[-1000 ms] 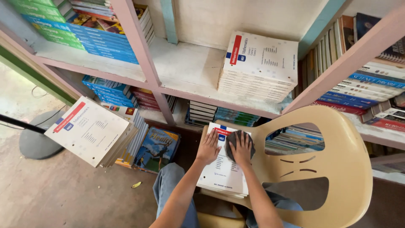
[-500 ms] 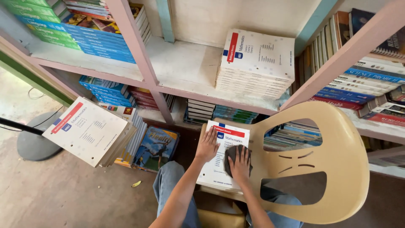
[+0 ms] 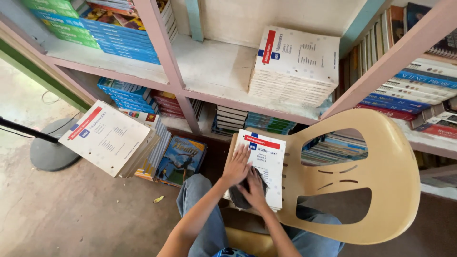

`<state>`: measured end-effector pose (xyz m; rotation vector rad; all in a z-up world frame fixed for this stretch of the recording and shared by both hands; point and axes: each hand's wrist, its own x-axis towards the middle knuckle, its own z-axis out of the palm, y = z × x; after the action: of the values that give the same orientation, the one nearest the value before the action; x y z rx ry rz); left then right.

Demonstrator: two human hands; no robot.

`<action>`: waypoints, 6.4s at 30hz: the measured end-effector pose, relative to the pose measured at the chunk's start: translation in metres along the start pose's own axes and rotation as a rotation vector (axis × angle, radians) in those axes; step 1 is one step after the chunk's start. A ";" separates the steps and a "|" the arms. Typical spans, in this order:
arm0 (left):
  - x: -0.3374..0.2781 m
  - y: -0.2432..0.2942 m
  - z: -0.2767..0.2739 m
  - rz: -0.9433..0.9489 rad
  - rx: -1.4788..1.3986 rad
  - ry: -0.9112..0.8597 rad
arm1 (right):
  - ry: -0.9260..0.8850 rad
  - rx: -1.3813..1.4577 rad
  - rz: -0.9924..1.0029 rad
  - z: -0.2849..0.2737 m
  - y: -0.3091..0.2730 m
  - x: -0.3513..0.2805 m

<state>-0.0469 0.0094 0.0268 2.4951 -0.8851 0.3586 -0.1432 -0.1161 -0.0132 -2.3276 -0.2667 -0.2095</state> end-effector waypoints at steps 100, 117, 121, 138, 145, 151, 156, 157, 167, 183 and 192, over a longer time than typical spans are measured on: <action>0.060 -0.068 0.072 -0.445 0.025 -0.235 | -0.122 -0.433 0.488 0.045 -0.054 0.045; 0.083 -0.001 0.019 -0.482 -0.282 -0.004 | -0.012 0.061 0.623 -0.023 -0.079 0.070; 0.084 -0.001 0.042 -0.432 -0.735 0.120 | 0.110 0.193 0.702 -0.036 -0.023 0.045; 0.054 -0.042 0.002 -0.831 -0.802 -0.049 | 0.418 1.195 0.790 -0.135 0.019 0.013; 0.034 -0.072 0.040 -0.740 -0.548 -0.069 | 0.374 1.038 0.944 -0.114 0.029 -0.001; 0.021 -0.066 0.048 -0.773 -0.471 -0.177 | 0.307 0.857 0.953 -0.095 0.060 -0.016; 0.024 -0.047 0.025 -0.709 -0.315 -0.205 | 0.358 0.692 0.966 -0.084 0.114 -0.023; 0.024 -0.046 0.024 -0.710 -0.316 -0.206 | 0.357 0.690 0.967 -0.093 0.107 -0.024; 0.043 0.030 -0.060 -0.371 0.264 -0.435 | 0.360 -0.083 0.423 -0.092 0.004 -0.026; 0.030 -0.013 -0.003 -0.086 0.242 -0.205 | -0.091 -0.625 0.249 -0.055 0.014 0.018; 0.033 -0.012 -0.007 -0.102 0.253 -0.286 | -0.060 -0.603 0.255 -0.044 0.093 0.132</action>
<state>-0.0152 0.0043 0.0417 2.8639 -0.8599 0.0836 0.0046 -0.1940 -0.0159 -2.9371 0.0828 -0.0994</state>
